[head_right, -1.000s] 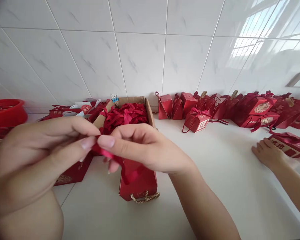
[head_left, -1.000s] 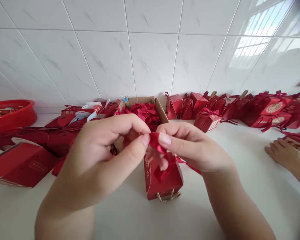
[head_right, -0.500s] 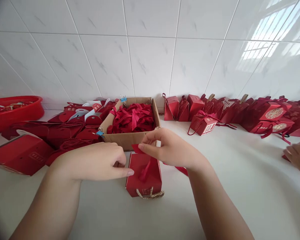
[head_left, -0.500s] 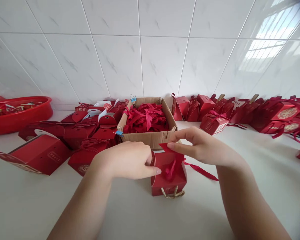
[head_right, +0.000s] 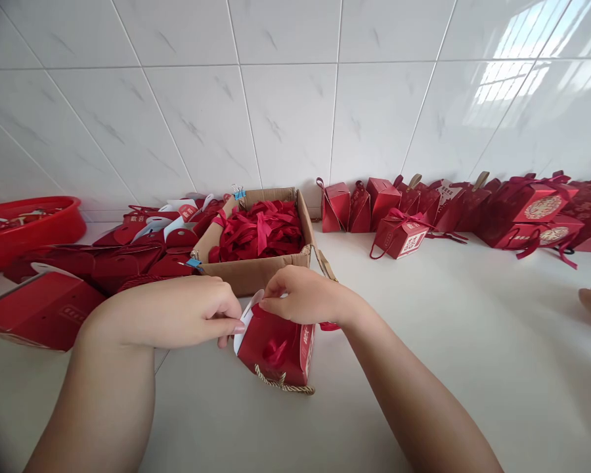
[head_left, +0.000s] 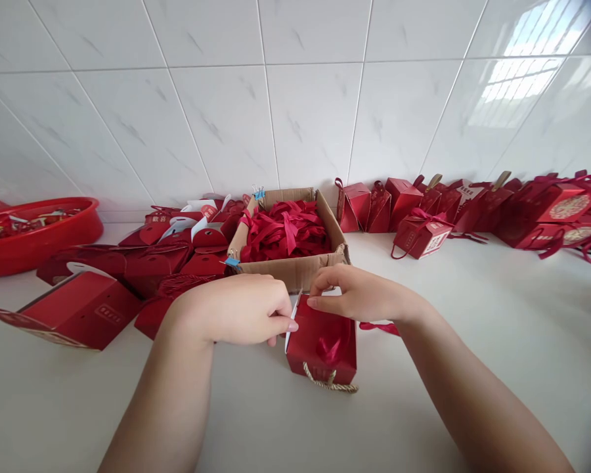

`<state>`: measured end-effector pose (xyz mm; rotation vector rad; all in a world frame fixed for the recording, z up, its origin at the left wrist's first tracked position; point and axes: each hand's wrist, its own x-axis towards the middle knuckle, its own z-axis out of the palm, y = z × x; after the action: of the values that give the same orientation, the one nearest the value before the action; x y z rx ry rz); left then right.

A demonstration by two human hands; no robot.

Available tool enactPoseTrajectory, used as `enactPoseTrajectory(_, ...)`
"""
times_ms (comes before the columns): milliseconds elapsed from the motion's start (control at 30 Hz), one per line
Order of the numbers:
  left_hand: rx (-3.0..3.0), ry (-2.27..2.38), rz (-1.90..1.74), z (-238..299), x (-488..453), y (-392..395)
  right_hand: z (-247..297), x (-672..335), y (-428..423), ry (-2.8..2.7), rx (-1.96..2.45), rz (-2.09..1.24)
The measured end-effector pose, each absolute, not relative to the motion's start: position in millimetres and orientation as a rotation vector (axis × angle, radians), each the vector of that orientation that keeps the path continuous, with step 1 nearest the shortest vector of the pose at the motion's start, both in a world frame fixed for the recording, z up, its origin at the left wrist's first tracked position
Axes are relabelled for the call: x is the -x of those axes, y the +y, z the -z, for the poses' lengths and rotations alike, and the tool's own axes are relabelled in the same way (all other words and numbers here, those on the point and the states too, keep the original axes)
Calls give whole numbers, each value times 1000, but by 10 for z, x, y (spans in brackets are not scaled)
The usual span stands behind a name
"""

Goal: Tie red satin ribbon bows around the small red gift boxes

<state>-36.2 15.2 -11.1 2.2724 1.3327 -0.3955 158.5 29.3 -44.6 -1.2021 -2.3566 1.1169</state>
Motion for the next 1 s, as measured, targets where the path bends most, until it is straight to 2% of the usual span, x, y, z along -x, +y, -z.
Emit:
enactPoseTrajectory(733, -2262, 1451, 311, -17, 439, 184, 523, -1519, 299, -2339, 1123, -1157)
enactPoseTrajectory(1000, -2263, 1244, 376, 69, 339, 317, 520, -1516, 271, -2352, 1127, -1121)
